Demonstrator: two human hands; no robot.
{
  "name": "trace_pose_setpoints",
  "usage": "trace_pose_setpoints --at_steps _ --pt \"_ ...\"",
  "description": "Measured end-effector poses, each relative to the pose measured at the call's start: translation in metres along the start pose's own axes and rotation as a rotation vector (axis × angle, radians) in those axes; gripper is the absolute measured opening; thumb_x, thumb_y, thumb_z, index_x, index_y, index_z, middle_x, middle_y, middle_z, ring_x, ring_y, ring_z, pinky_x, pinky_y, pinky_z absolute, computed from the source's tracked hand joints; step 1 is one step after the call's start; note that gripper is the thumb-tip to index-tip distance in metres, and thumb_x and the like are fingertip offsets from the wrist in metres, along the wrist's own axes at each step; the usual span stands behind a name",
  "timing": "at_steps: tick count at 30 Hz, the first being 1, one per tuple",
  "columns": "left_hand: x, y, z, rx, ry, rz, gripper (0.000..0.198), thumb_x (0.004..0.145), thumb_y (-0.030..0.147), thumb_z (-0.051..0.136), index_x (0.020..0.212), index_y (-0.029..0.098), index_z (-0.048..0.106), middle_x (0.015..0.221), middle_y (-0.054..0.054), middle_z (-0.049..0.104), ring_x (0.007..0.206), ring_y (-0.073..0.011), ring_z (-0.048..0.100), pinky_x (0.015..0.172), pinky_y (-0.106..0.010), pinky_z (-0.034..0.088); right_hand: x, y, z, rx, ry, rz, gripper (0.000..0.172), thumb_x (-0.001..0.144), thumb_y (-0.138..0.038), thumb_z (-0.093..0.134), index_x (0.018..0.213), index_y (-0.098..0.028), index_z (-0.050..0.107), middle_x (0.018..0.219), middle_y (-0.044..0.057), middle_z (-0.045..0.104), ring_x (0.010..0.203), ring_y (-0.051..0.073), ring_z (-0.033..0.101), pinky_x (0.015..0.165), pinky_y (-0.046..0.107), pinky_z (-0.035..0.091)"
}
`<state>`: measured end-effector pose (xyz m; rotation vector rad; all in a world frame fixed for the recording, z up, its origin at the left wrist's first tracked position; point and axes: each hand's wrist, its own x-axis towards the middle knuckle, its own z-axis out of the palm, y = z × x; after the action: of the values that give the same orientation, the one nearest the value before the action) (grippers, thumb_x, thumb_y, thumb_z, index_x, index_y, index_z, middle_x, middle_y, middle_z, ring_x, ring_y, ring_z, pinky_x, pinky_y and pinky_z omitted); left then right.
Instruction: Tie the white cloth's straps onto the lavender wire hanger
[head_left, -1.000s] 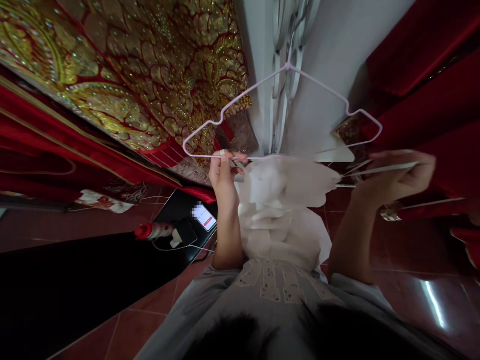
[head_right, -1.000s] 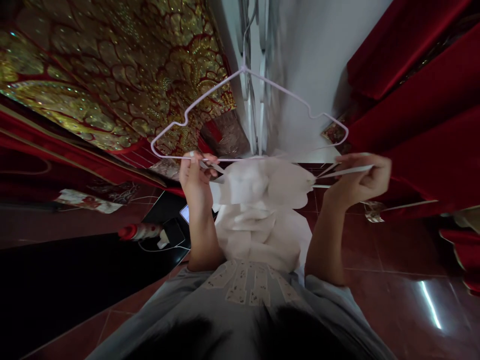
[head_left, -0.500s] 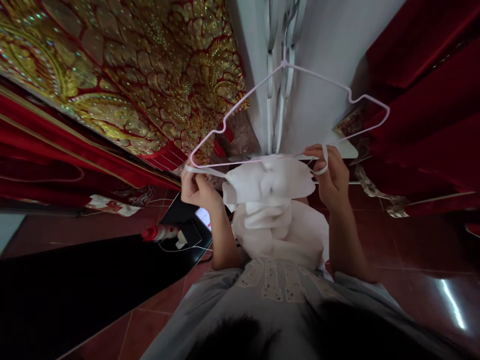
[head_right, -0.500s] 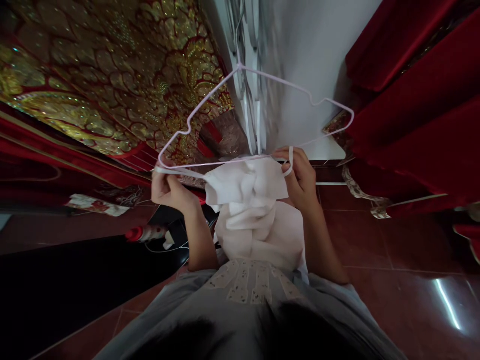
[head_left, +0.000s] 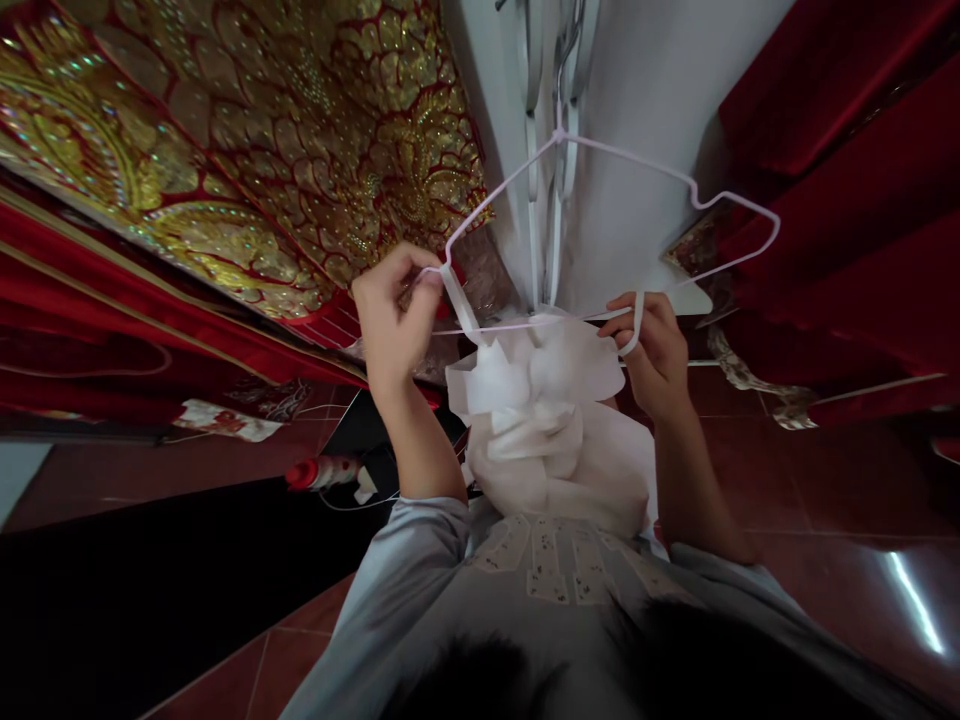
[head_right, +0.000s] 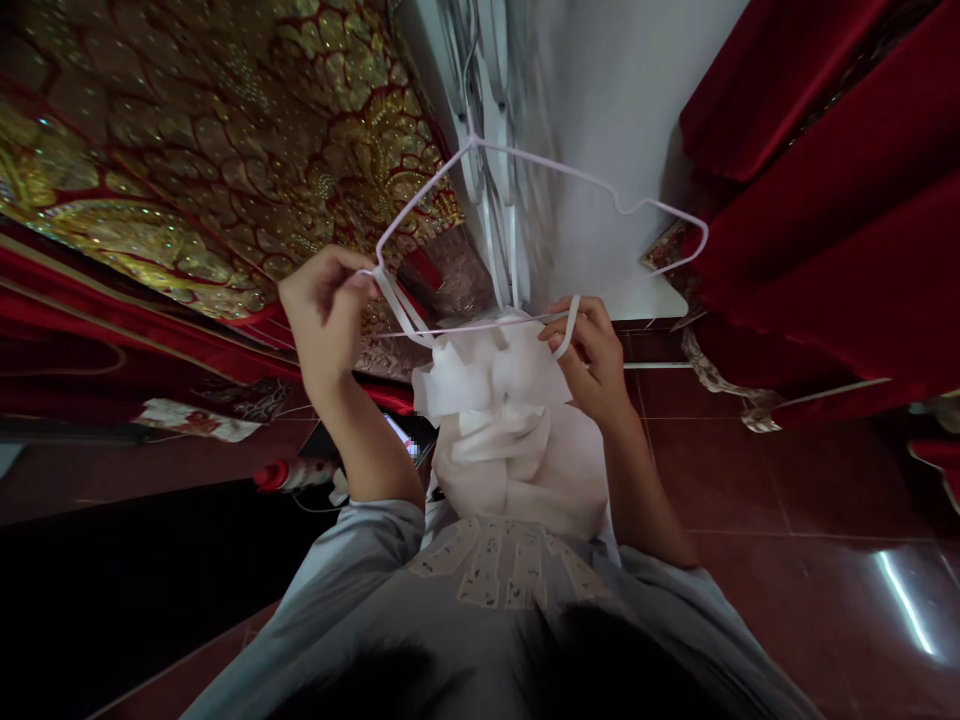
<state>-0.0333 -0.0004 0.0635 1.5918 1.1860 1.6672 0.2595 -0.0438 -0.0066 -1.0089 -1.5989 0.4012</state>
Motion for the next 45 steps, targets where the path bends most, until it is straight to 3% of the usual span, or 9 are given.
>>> trace_pose_setpoints --at_steps 2,5,8,11,18,21,27,35,45 --pt "-0.004 -0.014 0.006 -0.089 0.168 0.09 0.018 0.095 0.014 0.067 0.084 0.023 0.079 0.077 -0.001 0.069 0.073 -0.0159 0.062 0.07 -0.029 0.05 0.0 -0.001 0.002 0.008 -0.001 -0.007 0.032 0.101 -0.053 0.058 0.089 -0.026 0.073 0.107 0.006 0.069 0.106 0.023 0.067 0.091 0.044 0.056" --pt "-0.023 -0.038 0.022 -0.416 0.462 -0.023 0.006 0.088 0.027 0.076 0.093 0.025 0.072 0.076 0.001 0.068 0.068 -0.0131 0.065 0.062 -0.025 0.05 0.001 -0.003 0.007 0.035 0.006 -0.015 0.025 0.101 -0.047 0.06 0.092 -0.026 0.071 0.106 0.005 0.068 0.108 0.022 0.066 0.088 0.041 0.055" --pt "-0.047 -0.048 0.043 -0.603 0.323 -0.232 0.03 0.081 0.04 0.086 0.098 0.024 0.067 0.079 0.0 0.072 0.071 -0.0139 0.069 0.068 -0.027 0.056 -0.002 -0.004 0.014 0.092 -0.009 0.024 0.017 0.096 -0.043 0.069 0.103 -0.028 0.07 0.112 0.004 0.068 0.088 0.016 0.064 0.067 0.031 0.051" --pt "-0.064 -0.045 0.063 -0.593 0.225 -0.208 0.031 0.085 0.042 0.085 0.096 0.023 0.063 0.079 0.0 0.073 0.074 -0.0147 0.07 0.079 -0.03 0.059 -0.007 0.005 0.013 0.113 -0.001 0.091 0.043 0.087 -0.041 0.081 0.126 -0.034 0.066 0.125 0.003 0.069 0.066 0.008 0.053 0.054 0.027 0.044" --pt "-0.063 -0.042 0.063 -0.551 0.246 -0.145 0.025 0.088 0.037 0.079 0.097 0.025 0.058 0.072 0.003 0.071 0.069 -0.0151 0.069 0.077 -0.03 0.058 0.015 0.084 -0.052 -0.038 0.713 -0.174 0.075 0.069 -0.067 0.088 0.126 -0.022 0.071 0.122 0.013 0.071 0.117 0.029 0.07 0.087 0.046 0.059" --pt "-0.059 -0.044 0.061 -0.546 0.248 -0.171 0.024 0.087 0.035 0.077 0.096 0.024 0.057 0.07 0.003 0.07 0.066 -0.0149 0.068 0.072 -0.029 0.056 0.037 0.083 -0.071 -0.096 0.569 -0.207 0.077 0.073 -0.069 0.081 0.132 -0.022 0.067 0.123 0.011 0.071 0.115 0.029 0.072 0.096 0.053 0.057" --pt "-0.057 -0.045 0.065 -0.53 0.338 -0.144 0.021 0.085 0.027 0.072 0.097 0.024 0.055 0.065 0.005 0.066 0.065 -0.013 0.065 0.069 -0.025 0.05 0.067 0.001 -0.051 -0.408 0.074 -0.029 0.04 0.079 -0.034 0.084 0.115 -0.022 0.073 0.107 0.007 0.071 0.102 0.025 0.065 0.098 0.053 0.054" --pt "-0.058 -0.045 0.057 -0.517 0.309 -0.169 0.017 0.087 0.026 0.071 0.097 0.023 0.057 0.067 0.003 0.066 0.064 -0.0124 0.063 0.067 -0.024 0.047 0.057 -0.003 -0.029 -0.389 0.344 -0.277 0.044 0.075 -0.023 0.08 0.118 -0.021 0.071 0.11 0.01 0.063 0.111 0.03 0.061 0.105 0.06 0.05" --pt "-0.064 -0.045 0.069 -0.496 0.33 -0.184 0.015 0.09 0.024 0.068 0.099 0.023 0.056 0.072 0.003 0.067 0.066 -0.012 0.065 0.069 -0.025 0.05 0.041 -0.028 -0.02 -0.275 0.202 -0.313 0.04 0.097 -0.034 0.068 0.136 -0.03 0.067 0.133 0.01 0.069 0.132 0.03 0.064 0.118 0.056 0.049"
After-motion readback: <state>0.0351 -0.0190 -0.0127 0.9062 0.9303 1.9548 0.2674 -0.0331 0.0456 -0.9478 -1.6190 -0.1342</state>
